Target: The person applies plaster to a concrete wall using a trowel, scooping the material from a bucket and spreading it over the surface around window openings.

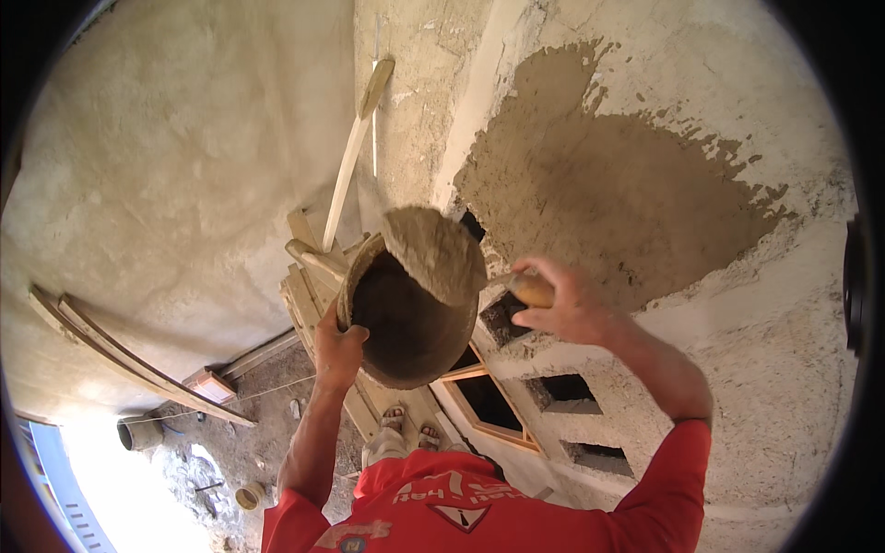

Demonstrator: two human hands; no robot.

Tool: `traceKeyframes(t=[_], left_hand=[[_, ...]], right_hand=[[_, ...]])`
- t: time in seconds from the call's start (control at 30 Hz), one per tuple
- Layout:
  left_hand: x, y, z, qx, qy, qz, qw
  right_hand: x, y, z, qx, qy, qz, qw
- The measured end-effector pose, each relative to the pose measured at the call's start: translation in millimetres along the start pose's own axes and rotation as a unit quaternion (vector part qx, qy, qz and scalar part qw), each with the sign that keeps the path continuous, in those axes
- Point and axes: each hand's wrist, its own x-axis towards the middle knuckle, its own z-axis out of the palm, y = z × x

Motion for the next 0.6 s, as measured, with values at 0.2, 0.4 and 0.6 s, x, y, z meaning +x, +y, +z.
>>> traceKeyframes(t=[0.2, 0.4, 0.6], left_hand=[[-3, -5, -17, 0.007, 0.023, 0.009, 1.000], [-9, -24, -27, 0.049, 0.043, -0.004, 0.998], [-18, -37, -16, 0.029, 0.013, -0.002, 1.000]], right_hand=[[9, -62, -109, -0.019, 0.025, -0.092, 0.995], [27, -66, -154, 0.161, 0.041, -0.010, 0.986], [83, 39, -243, -0.097, 0.360, 0.146, 0.916]])
